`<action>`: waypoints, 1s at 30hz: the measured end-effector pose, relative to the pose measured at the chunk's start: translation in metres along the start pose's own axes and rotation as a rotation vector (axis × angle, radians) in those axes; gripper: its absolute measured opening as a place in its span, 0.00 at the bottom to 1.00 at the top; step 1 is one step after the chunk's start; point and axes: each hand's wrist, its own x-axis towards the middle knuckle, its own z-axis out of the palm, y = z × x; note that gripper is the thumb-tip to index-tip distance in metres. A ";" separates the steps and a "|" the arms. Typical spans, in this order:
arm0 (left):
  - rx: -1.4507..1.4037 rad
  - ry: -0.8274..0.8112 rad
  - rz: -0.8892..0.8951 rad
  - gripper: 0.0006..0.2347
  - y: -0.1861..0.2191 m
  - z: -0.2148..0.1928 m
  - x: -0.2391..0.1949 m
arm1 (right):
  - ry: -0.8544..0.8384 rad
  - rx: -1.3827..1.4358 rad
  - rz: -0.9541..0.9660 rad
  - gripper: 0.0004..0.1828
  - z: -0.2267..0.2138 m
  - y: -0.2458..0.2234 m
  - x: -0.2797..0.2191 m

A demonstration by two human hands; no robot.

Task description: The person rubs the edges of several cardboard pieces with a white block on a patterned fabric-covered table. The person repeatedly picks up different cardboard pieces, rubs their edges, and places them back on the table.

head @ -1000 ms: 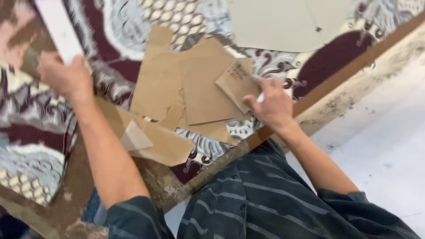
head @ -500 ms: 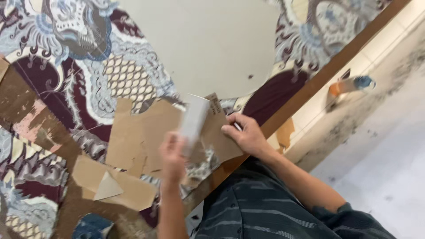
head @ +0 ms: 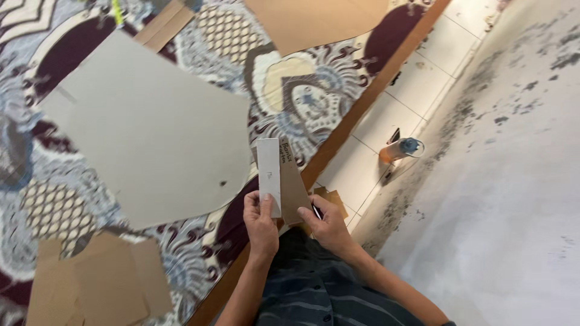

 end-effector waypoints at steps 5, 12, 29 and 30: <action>-0.060 -0.068 -0.008 0.08 -0.025 0.069 0.038 | 0.132 -0.030 0.004 0.11 -0.060 0.004 0.016; 0.055 -0.229 -0.059 0.11 -0.064 0.184 0.109 | 0.300 -0.077 0.028 0.11 -0.170 -0.005 0.076; 0.119 0.105 0.176 0.10 -0.092 0.428 0.454 | 0.557 0.129 0.005 0.13 -0.528 -0.084 0.401; 0.123 0.135 0.170 0.11 -0.092 0.436 0.462 | 0.536 0.127 0.013 0.14 -0.539 -0.085 0.415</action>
